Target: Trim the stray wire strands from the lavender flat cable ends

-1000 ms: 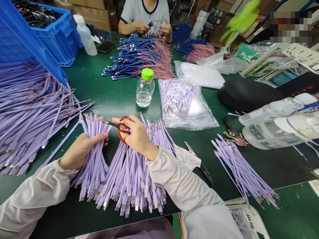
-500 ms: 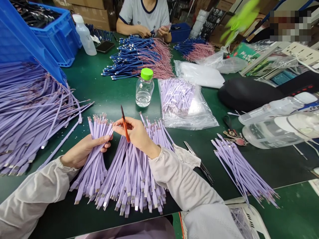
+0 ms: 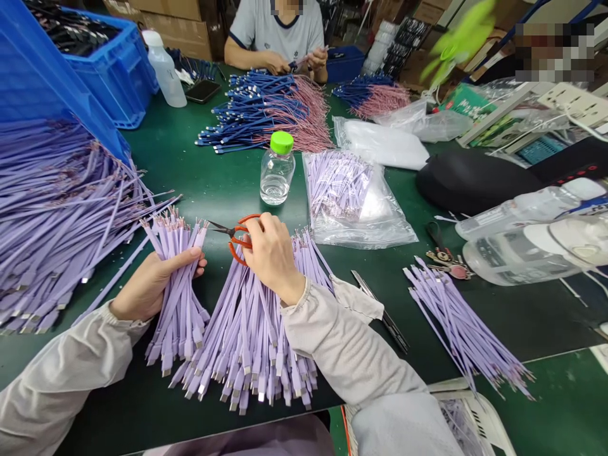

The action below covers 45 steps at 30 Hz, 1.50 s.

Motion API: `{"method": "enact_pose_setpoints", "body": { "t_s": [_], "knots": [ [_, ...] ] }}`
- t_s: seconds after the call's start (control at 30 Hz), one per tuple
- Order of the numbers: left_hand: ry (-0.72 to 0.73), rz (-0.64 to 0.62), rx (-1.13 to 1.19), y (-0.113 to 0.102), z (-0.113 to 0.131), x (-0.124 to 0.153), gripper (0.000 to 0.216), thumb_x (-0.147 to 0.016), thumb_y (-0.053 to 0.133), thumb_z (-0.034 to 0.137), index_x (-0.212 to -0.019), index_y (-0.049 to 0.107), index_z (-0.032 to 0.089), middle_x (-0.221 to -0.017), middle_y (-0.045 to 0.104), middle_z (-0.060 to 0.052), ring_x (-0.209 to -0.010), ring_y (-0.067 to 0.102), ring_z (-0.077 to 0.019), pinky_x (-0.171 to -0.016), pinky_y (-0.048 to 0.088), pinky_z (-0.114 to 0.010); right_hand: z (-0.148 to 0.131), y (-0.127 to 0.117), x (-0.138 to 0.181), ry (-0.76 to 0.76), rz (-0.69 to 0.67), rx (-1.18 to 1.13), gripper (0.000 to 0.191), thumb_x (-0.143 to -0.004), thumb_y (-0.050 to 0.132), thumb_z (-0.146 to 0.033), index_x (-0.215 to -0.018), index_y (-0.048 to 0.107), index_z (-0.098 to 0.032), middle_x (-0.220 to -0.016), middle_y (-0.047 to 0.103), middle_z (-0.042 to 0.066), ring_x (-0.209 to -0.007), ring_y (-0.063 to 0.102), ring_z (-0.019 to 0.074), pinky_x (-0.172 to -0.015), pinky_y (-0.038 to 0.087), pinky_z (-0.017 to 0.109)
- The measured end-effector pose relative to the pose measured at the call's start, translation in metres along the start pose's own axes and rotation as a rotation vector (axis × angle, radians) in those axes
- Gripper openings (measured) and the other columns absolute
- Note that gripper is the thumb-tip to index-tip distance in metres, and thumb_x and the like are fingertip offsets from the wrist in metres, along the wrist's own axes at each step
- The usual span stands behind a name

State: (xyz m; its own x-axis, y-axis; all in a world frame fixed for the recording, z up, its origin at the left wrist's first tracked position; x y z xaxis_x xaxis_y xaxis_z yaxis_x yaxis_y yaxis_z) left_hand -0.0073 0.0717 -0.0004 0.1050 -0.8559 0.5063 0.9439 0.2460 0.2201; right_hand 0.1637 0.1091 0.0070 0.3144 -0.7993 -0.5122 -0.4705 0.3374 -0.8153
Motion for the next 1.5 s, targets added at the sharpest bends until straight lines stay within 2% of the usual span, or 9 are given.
{"method": "enact_pose_setpoints", "body": {
  "t_s": [0.23,0.5,0.67,0.77,0.9,1.07,1.23,1.37,1.5],
  "knots": [
    [0.012,-0.008,0.004,0.002,0.001,0.001,0.033,-0.05,0.085,0.03,-0.069,0.064,0.012,-0.059,0.064,0.001,-0.057,0.058,-0.0101,-0.053,0.051,-0.016,-0.002,-0.007,0.001,-0.07,0.096,0.237,0.021,-0.084,0.048,-0.01,-0.094,0.066,-0.017,-0.076,0.05,0.005,-0.072,0.046,0.0185,-0.063,0.035,0.03],
    [0.051,-0.002,-0.004,0.001,0.0,0.001,0.035,-0.05,0.085,0.029,-0.072,0.064,0.012,-0.061,0.062,0.001,-0.06,0.059,-0.0109,-0.054,0.052,-0.018,-0.002,-0.008,0.001,-0.079,0.1,0.267,0.022,-0.086,0.051,-0.013,-0.099,0.067,-0.018,-0.075,0.051,0.005,-0.07,0.046,0.0176,-0.061,0.034,0.029],
    [0.051,0.001,-0.003,0.0,-0.001,0.0,0.035,-0.05,0.085,0.029,-0.073,0.064,0.013,-0.063,0.062,0.001,-0.061,0.059,-0.0114,-0.055,0.052,-0.019,0.0,-0.006,0.002,-0.054,0.047,0.236,0.023,-0.087,0.05,-0.014,-0.103,0.067,-0.019,-0.074,0.054,0.005,-0.067,0.049,0.0162,-0.059,0.036,0.028],
    [0.047,0.004,-0.01,0.0,-0.001,0.0,0.035,-0.05,0.085,0.03,-0.072,0.064,0.013,-0.062,0.063,0.001,-0.062,0.059,-0.0121,-0.056,0.052,-0.02,0.003,-0.004,0.002,-0.003,0.042,0.158,0.022,-0.088,0.049,-0.014,-0.098,0.068,-0.018,-0.075,0.057,0.005,-0.066,0.052,0.0155,-0.057,0.038,0.027],
    [0.055,0.011,-0.039,-0.001,-0.002,0.0,0.035,-0.05,0.085,0.034,-0.072,0.066,0.013,-0.064,0.064,0.0,-0.064,0.061,-0.0138,-0.059,0.052,-0.022,0.002,-0.003,0.0,0.044,0.104,-0.116,0.019,-0.087,0.05,-0.02,-0.099,0.066,-0.016,-0.085,0.059,0.006,-0.077,0.059,0.0167,-0.065,0.045,0.027],
    [0.142,0.038,-0.064,-0.003,-0.004,-0.003,0.039,-0.054,0.081,0.041,-0.08,0.069,0.015,-0.079,0.069,-0.003,-0.083,0.064,-0.0213,-0.077,0.052,-0.03,-0.004,-0.005,-0.001,0.027,0.123,-0.375,0.028,-0.083,0.057,-0.025,-0.108,0.06,-0.016,-0.09,0.055,0.005,-0.075,0.056,0.0156,-0.069,0.049,0.029],
    [0.206,0.061,-0.141,-0.003,-0.002,-0.003,0.044,-0.052,0.082,0.039,-0.086,0.071,0.014,-0.088,0.072,-0.006,-0.097,0.063,-0.0295,-0.092,0.046,-0.04,-0.012,-0.004,-0.001,-0.001,-0.021,-0.596,0.029,-0.083,0.051,-0.016,-0.11,0.062,-0.015,-0.078,0.047,0.0,-0.062,0.047,0.0099,-0.065,0.047,0.025],
    [0.211,0.031,-0.145,-0.002,-0.003,-0.002,0.045,-0.052,0.082,0.039,-0.089,0.07,0.015,-0.094,0.072,-0.006,-0.098,0.063,-0.0271,-0.092,0.046,-0.036,-0.018,-0.002,-0.001,-0.002,-0.167,-0.68,0.03,-0.081,0.052,-0.013,-0.109,0.064,-0.018,-0.075,0.041,-0.002,-0.063,0.044,0.0092,-0.064,0.046,0.023],
    [0.211,0.039,-0.162,-0.002,-0.004,-0.003,0.046,-0.053,0.081,0.039,-0.09,0.069,0.014,-0.094,0.071,-0.005,-0.098,0.062,-0.0267,-0.09,0.046,-0.034,-0.019,-0.001,0.0,0.031,-0.182,-0.683,0.029,-0.081,0.054,-0.013,-0.107,0.065,-0.018,-0.075,0.041,-0.002,-0.064,0.045,0.0091,-0.064,0.046,0.024]
  ]
}}
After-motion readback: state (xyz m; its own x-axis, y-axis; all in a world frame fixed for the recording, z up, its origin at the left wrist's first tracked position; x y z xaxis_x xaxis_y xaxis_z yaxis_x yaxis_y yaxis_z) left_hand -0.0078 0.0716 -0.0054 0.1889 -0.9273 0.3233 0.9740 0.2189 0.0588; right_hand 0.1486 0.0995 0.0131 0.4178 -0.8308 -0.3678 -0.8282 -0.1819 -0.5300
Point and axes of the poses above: each hand's wrist, its own x-axis away from the middle knuckle, its own y-axis out of the palm, z = x × y, the point moved 3 cm from there along -x, towards the middle knuckle
